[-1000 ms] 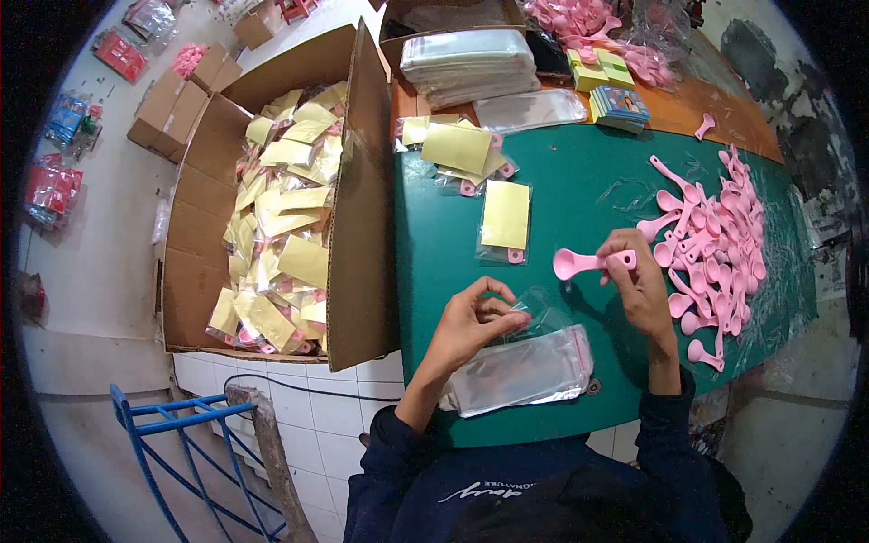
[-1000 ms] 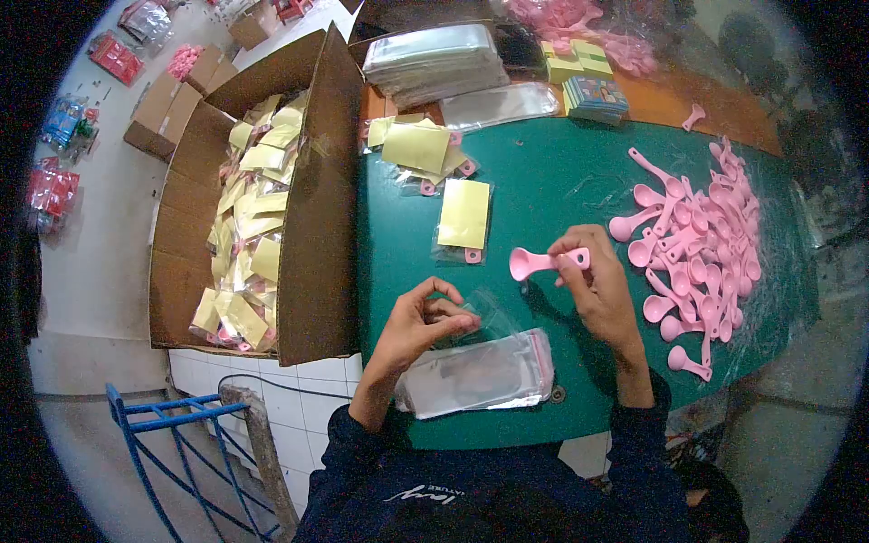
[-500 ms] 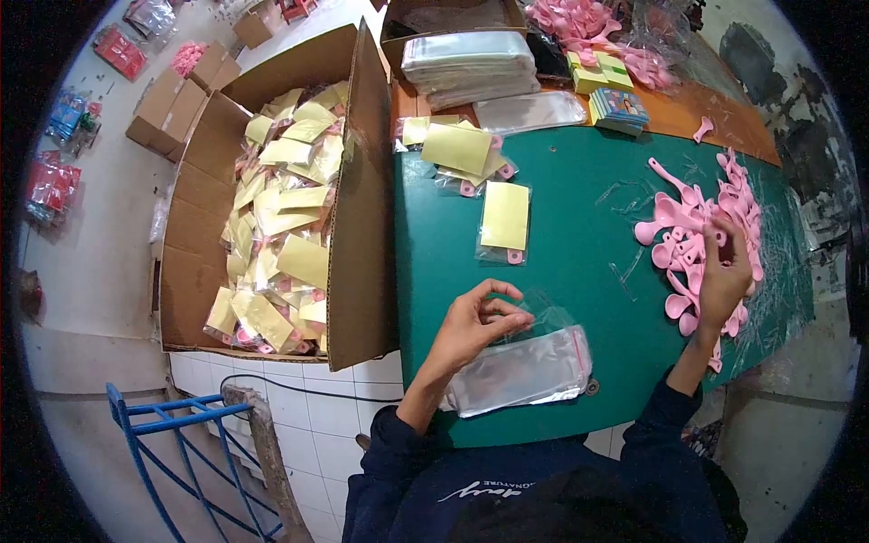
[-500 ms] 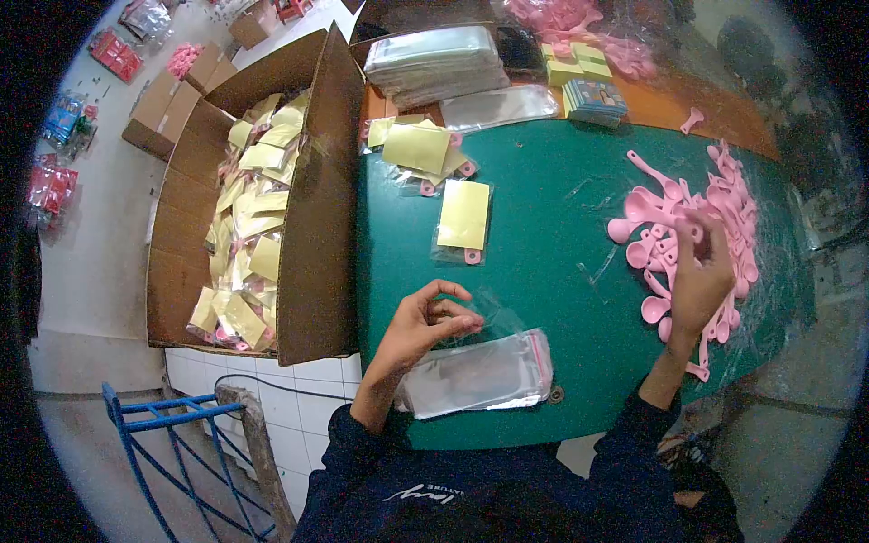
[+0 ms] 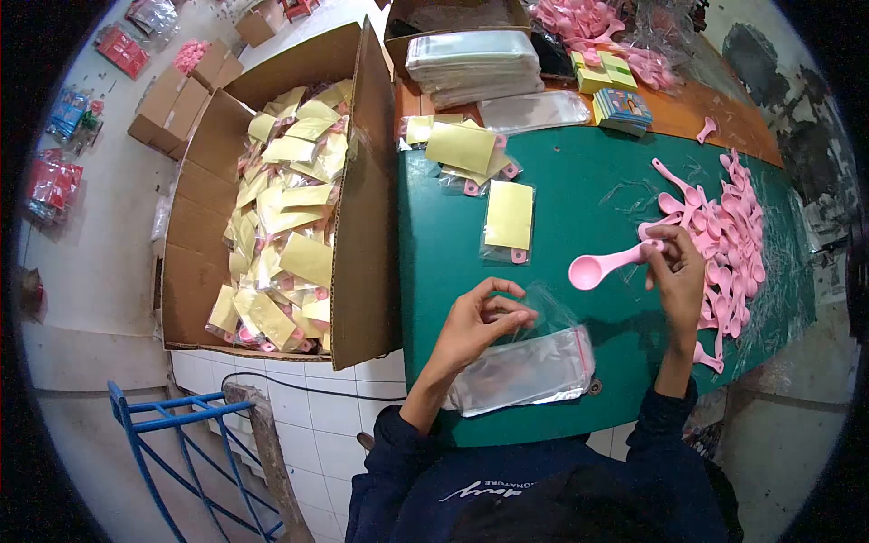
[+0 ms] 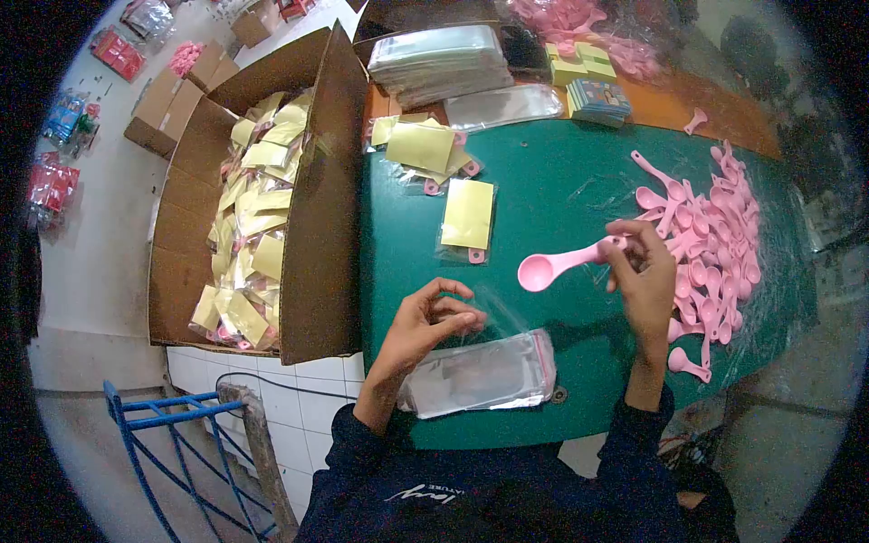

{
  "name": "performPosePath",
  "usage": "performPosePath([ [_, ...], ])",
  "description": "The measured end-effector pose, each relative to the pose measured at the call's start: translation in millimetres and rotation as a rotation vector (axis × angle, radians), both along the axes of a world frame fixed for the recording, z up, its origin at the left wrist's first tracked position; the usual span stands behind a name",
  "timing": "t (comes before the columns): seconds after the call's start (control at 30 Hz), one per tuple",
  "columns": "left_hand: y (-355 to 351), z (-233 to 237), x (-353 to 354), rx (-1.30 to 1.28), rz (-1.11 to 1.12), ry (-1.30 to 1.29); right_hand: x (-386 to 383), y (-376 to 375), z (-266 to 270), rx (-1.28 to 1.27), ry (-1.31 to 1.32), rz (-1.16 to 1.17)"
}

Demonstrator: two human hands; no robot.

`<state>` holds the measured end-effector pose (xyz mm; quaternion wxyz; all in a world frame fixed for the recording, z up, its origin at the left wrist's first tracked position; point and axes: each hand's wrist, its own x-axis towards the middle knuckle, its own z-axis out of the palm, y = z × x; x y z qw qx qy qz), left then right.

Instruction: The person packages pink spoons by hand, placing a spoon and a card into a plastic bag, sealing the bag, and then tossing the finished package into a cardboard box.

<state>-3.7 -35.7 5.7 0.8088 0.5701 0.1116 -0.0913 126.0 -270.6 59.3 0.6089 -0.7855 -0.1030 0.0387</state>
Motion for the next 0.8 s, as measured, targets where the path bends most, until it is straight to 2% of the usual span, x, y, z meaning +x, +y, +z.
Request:
performPosePath([
  [0.1,-0.8,3.0,0.2,-0.012,0.017,0.016,-6.5,9.0,-3.1,-0.022,-0.059,0.046],
  [0.13,-0.8,3.5,0.6,-0.019,0.022,0.024,-9.4,11.2,-0.4,0.052,-0.03,0.096],
  [0.27,-2.2,2.7,1.1,-0.003,0.036,0.015,-20.8,20.8,-0.5,0.028,-0.073,0.124],
  [0.37,-3.5,4.2,1.1,-0.012,0.043,0.034,-24.9,25.9,-4.2,-0.035,-0.211,0.188],
  [0.4,-3.2,4.9,1.2,0.007,0.04,0.042,-26.6,27.3,-3.8,-0.017,-0.15,0.197],
  [0.53,-1.5,3.2,0.4,0.05,0.026,0.036,-27.4,29.3,-4.4,-0.033,-0.205,0.233],
  [0.6,-1.5,2.7,0.0,-0.011,0.018,0.035,-26.9,28.5,-3.5,-0.081,-0.248,0.261],
  [0.7,-5.9,3.9,1.4,-0.058,0.013,-0.003,-28.0,29.7,-1.1,-0.119,-0.287,0.348],
  [0.8,-11.2,10.8,2.8,-0.071,-0.049,-0.021,-30.1,38.2,-0.7,-0.199,-0.275,0.552],
])
